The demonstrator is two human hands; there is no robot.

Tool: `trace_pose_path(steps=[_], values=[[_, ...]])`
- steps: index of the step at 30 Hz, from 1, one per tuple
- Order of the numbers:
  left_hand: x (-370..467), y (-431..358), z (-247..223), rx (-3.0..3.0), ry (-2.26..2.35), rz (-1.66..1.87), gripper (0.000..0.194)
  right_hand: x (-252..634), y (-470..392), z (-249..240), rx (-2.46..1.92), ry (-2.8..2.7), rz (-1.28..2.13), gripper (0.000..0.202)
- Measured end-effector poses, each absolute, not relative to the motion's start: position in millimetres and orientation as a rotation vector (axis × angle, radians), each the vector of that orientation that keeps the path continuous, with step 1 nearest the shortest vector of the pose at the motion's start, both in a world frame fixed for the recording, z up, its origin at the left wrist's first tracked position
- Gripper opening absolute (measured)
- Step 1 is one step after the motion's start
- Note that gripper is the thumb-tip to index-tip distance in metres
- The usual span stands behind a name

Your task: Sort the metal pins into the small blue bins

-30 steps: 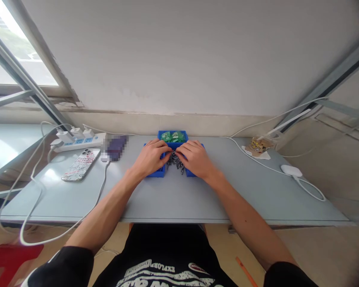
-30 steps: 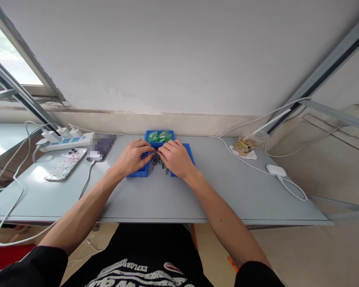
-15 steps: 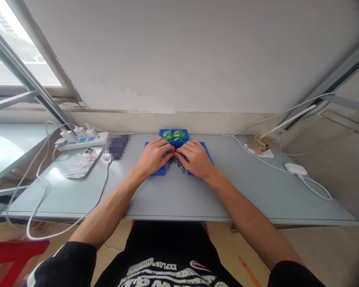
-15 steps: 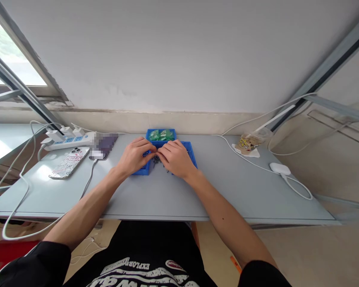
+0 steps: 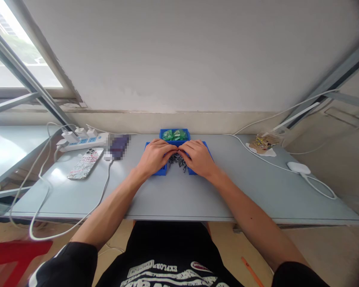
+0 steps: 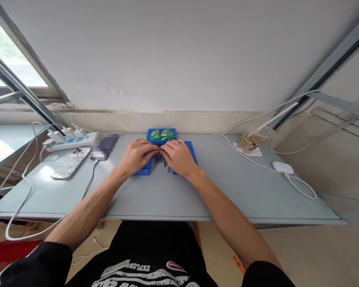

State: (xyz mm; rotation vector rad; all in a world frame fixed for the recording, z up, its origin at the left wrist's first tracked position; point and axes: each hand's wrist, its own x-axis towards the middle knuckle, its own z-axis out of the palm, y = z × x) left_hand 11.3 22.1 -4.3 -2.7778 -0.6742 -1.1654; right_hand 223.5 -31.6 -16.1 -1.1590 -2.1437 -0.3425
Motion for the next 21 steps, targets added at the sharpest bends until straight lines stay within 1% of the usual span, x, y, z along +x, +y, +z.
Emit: trace_pose_path(steps=[6,12,21], values=[[11.4,18.1,0.6,-2.770,-0.848,-1.073,0.028,222.3,-34.6,-12.8,-1.132,-2.018,-0.325,0.020],[12.2,15.2,3.0,-2.775,-0.832,-1.062,0.023,224.8,-32.4,-14.0,-1.119,-1.981,-0.344,0.018],[12.4,13.0,4.0,-2.741,-0.840,-1.083,0.022,223.8,-32.1,-15.9,-1.109,-1.986,-0.335,0.018]])
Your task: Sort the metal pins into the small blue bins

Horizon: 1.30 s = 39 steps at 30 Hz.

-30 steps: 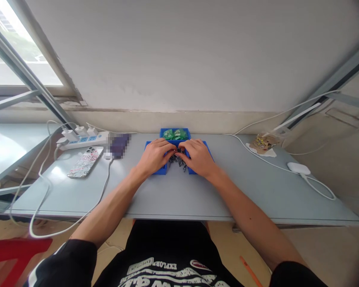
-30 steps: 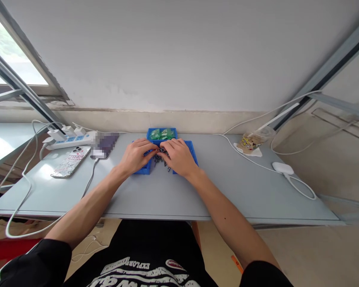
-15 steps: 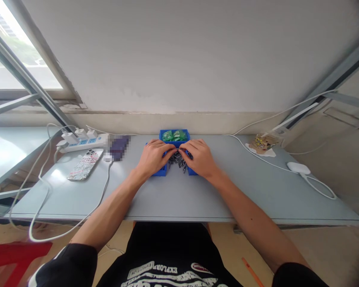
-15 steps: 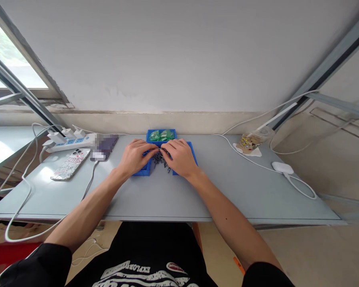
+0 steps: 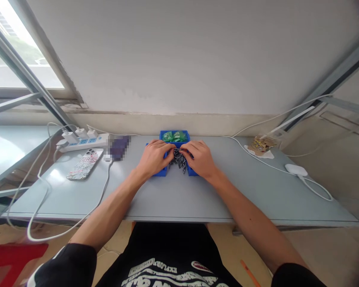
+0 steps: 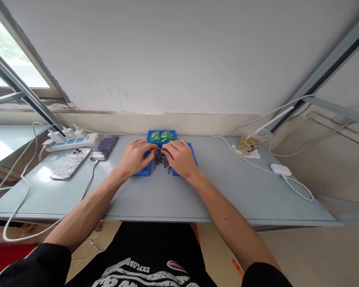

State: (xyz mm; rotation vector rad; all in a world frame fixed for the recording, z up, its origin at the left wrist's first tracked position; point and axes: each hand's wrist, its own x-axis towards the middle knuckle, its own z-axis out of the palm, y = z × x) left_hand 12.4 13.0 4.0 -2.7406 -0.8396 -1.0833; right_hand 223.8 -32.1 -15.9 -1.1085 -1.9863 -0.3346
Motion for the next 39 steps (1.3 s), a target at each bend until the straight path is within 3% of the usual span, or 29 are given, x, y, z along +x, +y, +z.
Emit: trace_pose_path(steps=[21,27,32,39], values=[[14.1,11.1,1.9,-2.764,-0.853,-1.076,0.022,224.5,-32.2,-19.4,-1.120,-2.061,-0.272,0.025],[14.4,9.9,3.2,-2.764,-0.855,-1.072,0.020,223.7,-32.5,-19.9,-1.125,-2.039,-0.235,0.017],[14.1,10.2,2.4,-2.763,-0.809,-1.073,0.019,222.3,-32.7,-17.2,-1.137,-2.058,-0.254,0.026],[13.5,10.5,1.6,-2.770,-0.821,-1.074,0.019,221.4,-35.2,-16.7,-1.126,-2.040,-0.217,0.014]])
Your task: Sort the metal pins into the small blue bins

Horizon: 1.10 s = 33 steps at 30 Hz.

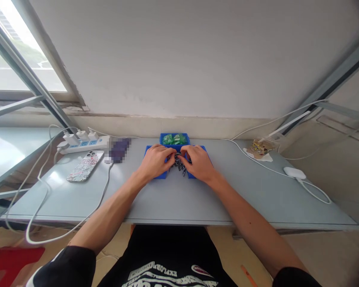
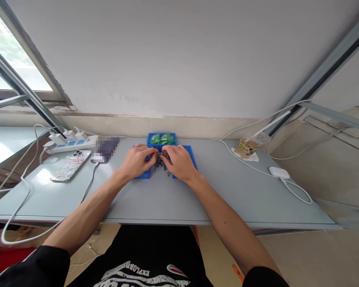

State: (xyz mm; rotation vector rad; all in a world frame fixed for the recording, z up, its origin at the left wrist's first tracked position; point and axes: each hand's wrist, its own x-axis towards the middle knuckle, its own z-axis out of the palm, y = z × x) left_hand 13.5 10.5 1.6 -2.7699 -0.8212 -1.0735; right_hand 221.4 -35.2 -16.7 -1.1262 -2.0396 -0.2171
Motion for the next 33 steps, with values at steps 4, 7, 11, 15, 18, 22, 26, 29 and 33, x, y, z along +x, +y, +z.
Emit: trace_pose_path(steps=[4,7,11,15,18,22,26,29,33], values=[[13.8,9.5,2.3,-2.786,-0.816,-1.065,0.019,221.8,-33.8,-16.7,-1.141,-2.062,-0.240,0.024],[14.1,9.2,3.0,-2.800,-0.804,-1.061,0.019,222.4,-33.5,-16.5,-1.137,-2.105,-0.221,0.022],[14.4,8.9,3.6,-2.792,-0.814,-1.062,0.019,221.6,-34.0,-17.0,-1.151,-2.112,-0.214,0.021],[14.4,8.9,3.2,-2.788,-0.811,-1.056,0.019,220.7,-35.2,-16.5,-1.179,-2.124,-0.217,0.029],[14.2,9.3,2.6,-2.787,-0.809,-1.059,0.019,221.1,-36.3,-16.5,-1.143,-2.125,-0.181,0.020],[14.3,9.2,2.5,-2.792,-0.813,-1.077,0.019,221.0,-35.6,-17.7,-1.152,-2.127,-0.217,0.016],[15.0,8.2,2.9,-2.798,-0.803,-1.068,0.018,220.2,-33.7,-17.8,-1.189,-2.130,-0.278,0.030],[15.1,7.9,3.3,-2.807,-0.806,-1.067,0.018,220.4,-33.9,-17.3,-1.213,-2.136,-0.296,0.037],[14.7,8.5,2.8,-2.819,-0.818,-1.072,0.018,221.3,-36.0,-17.0,-1.182,-2.126,-0.252,0.028]])
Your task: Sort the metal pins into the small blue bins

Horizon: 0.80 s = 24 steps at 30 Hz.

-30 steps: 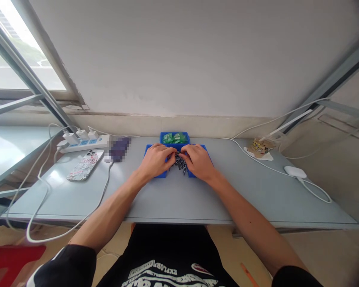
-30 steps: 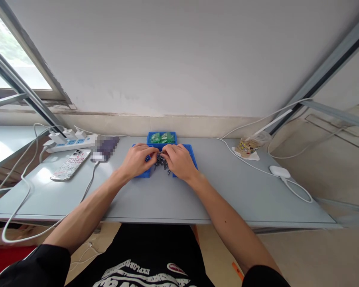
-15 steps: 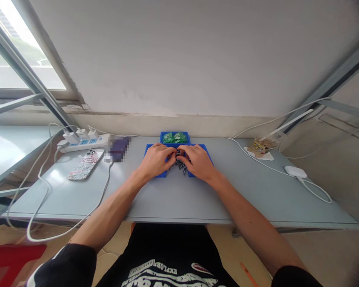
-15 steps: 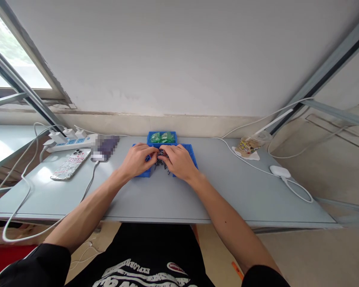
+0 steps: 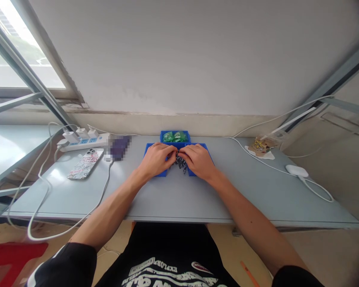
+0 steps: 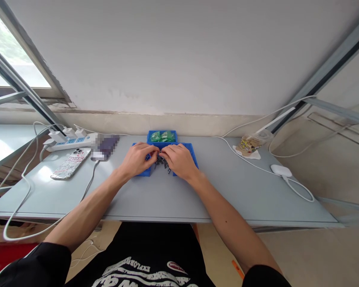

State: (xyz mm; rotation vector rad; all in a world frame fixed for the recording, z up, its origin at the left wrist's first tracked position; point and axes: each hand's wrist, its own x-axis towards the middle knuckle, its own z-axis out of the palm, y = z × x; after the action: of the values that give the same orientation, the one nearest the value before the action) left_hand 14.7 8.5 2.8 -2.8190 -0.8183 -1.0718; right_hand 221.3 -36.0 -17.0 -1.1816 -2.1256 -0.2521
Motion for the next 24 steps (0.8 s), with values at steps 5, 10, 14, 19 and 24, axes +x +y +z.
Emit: trace_pose_path(steps=[5,10,14,19,24], values=[[14,10,2,-2.824,-0.823,-1.074,0.018,222,-37,-17,-1.141,-2.098,-0.249,0.018],[14,10,3,-2.857,-0.800,-1.066,0.020,222,-36,-18,-1.123,-2.095,-0.314,0.022],[13,10,3,-2.897,-0.732,-1.044,0.025,222,-36,-18,-1.144,-2.076,-0.295,0.028],[6,18,10,-2.814,-0.849,-0.997,0.035,222,-35,-18,-1.237,-2.079,-0.278,0.031],[-12,41,13,-2.627,-1.089,-0.973,0.042,218,-35,-17,-1.342,-2.306,-0.363,0.026]])
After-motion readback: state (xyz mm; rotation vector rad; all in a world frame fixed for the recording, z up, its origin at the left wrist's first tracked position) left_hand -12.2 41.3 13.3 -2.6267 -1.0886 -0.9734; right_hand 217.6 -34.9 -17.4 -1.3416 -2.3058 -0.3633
